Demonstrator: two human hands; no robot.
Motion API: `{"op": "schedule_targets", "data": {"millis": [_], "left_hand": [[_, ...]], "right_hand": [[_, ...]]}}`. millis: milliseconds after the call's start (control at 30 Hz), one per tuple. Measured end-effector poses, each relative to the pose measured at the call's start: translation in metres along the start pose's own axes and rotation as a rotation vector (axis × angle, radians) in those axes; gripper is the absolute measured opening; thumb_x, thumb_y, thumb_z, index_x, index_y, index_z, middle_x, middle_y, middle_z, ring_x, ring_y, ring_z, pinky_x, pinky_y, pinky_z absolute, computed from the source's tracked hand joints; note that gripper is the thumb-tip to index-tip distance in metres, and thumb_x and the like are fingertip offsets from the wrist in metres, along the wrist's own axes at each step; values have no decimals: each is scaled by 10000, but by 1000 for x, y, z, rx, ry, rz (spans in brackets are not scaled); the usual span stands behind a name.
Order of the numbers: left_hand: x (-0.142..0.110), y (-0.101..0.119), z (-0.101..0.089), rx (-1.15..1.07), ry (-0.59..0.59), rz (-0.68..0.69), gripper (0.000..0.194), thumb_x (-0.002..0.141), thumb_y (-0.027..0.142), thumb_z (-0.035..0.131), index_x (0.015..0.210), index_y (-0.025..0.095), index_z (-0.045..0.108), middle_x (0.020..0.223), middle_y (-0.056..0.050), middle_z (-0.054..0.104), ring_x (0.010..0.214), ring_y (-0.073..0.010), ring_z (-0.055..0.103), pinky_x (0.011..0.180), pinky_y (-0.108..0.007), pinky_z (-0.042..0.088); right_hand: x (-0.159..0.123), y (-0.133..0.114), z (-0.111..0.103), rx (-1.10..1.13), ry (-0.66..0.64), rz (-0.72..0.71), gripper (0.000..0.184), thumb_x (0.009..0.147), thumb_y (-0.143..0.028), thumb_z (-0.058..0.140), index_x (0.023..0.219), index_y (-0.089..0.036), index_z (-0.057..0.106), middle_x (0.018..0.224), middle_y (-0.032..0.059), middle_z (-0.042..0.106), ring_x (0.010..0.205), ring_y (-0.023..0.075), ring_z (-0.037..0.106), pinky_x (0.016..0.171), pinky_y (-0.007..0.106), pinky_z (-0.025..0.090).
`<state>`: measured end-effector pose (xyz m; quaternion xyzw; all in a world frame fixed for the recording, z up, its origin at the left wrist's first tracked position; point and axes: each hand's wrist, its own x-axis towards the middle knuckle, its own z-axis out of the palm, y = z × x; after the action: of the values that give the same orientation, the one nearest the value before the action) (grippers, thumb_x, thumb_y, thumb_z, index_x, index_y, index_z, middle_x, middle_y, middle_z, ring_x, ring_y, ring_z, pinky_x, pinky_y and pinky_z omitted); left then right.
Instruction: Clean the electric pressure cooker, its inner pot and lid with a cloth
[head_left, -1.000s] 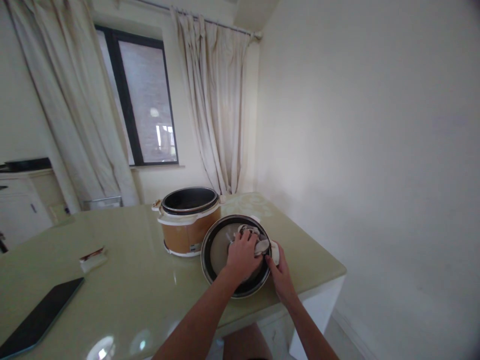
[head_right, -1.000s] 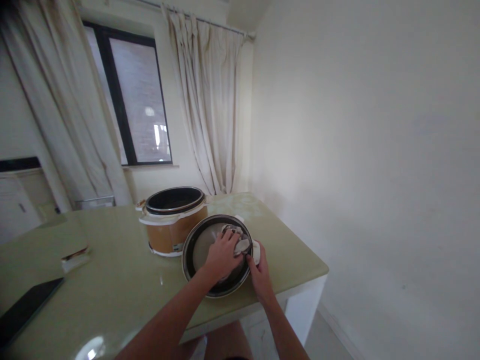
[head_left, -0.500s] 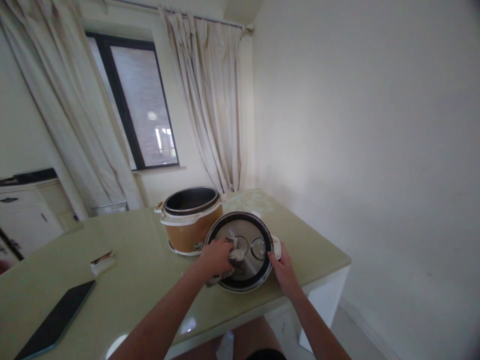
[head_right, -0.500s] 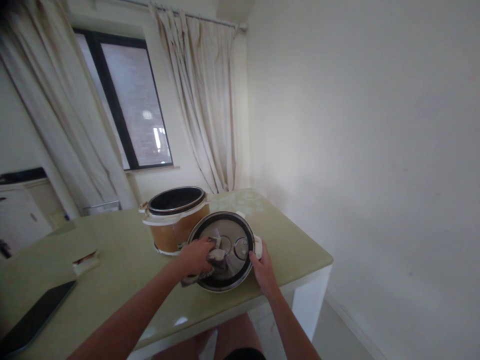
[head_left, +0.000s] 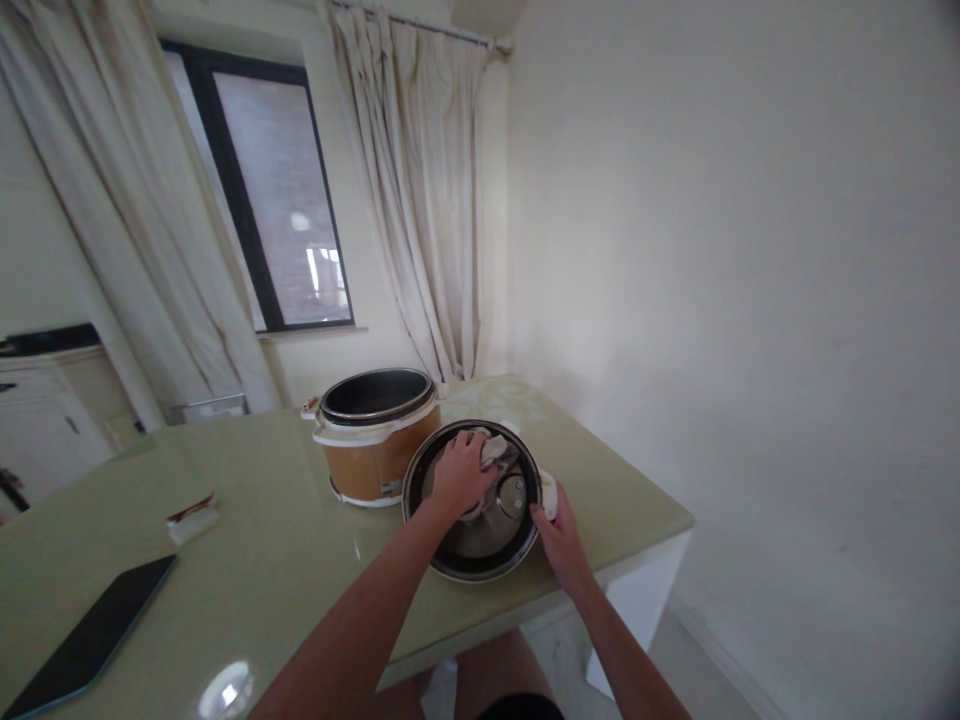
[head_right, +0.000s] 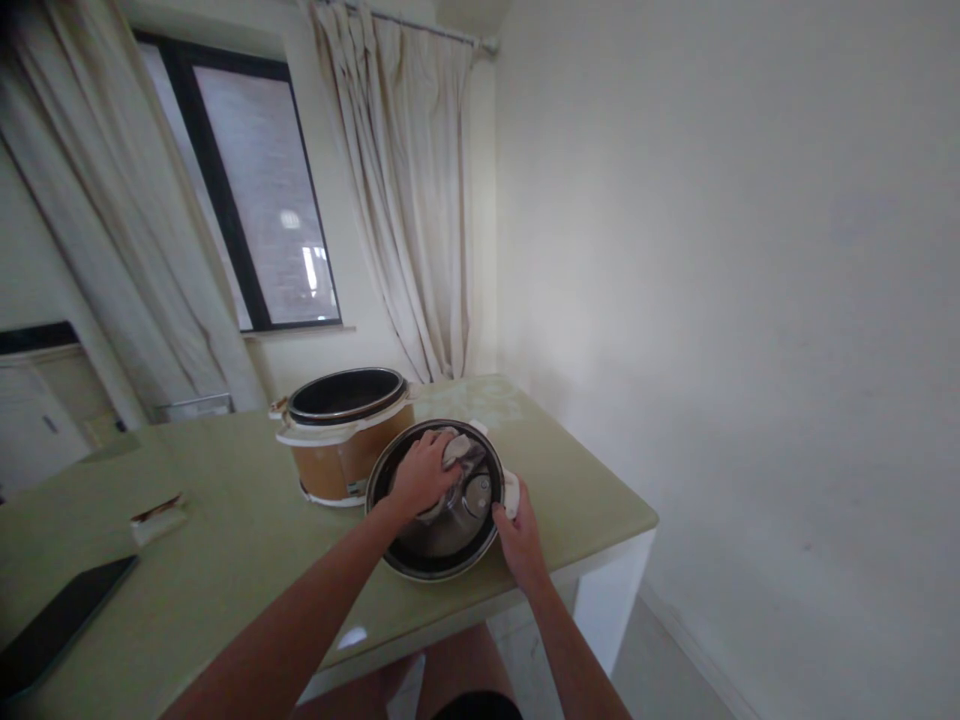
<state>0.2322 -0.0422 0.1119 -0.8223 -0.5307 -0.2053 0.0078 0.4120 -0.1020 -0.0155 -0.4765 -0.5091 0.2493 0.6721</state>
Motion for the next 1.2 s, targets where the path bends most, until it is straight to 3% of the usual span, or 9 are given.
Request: {"op": "schedule_targets", "data": {"millis": [133, 267, 733, 967, 1200], "left_hand": [[2, 14, 6, -66, -37, 141, 429, 897, 409, 668, 1304, 271, 662, 1331, -87, 640, 1255, -294, 600, 1060, -380, 502], [0, 13, 4, -90, -137, 223, 414, 859, 416, 692, 1242, 259, 703, 1315, -90, 661, 1207, -296, 644, 1043, -385, 516], [-20, -17, 2, -68, -435, 342, 490, 723, 451, 795, 1161, 237, 753, 1231, -100, 694, 1135, -308, 681, 991, -373, 540], [-30, -27, 10, -57, -511, 375, 544, 705, 487, 806, 1179, 229, 738, 1224, -111, 665, 1092, -307, 667, 943, -370, 541], [-33, -28, 2, -74, -551, 360, 573, 684, 446, 821, 1208, 231, 733, 1288, -113, 680, 1140, -327, 663, 1004, -387, 535]], "right_hand": [[0, -3, -1, -29, -11, -22, 553, 873, -367, 639, 1398, -201, 584, 1282, 94, 707, 1207, 284, 643, 1097, 437, 499], [-1, -4, -1, -43, -16, -11, 545, 873, -345, 622, 1396, -199, 581, 1268, 96, 711, 1178, 281, 658, 1067, 428, 520], [-1, 8, 1, -51, 9, -32, 512, 877, -387, 640, 1357, -212, 600, 1234, 89, 730, 1150, 285, 667, 1048, 438, 527], [-2, 5, 2, -26, -8, -4, 537, 877, -400, 635, 1376, -210, 582, 1263, 96, 718, 1157, 287, 665, 1041, 443, 532], [-2, 4, 1, -62, -5, -1, 531, 877, -409, 637, 1363, -200, 587, 1258, 101, 721, 1146, 289, 670, 1033, 440, 527]]}}
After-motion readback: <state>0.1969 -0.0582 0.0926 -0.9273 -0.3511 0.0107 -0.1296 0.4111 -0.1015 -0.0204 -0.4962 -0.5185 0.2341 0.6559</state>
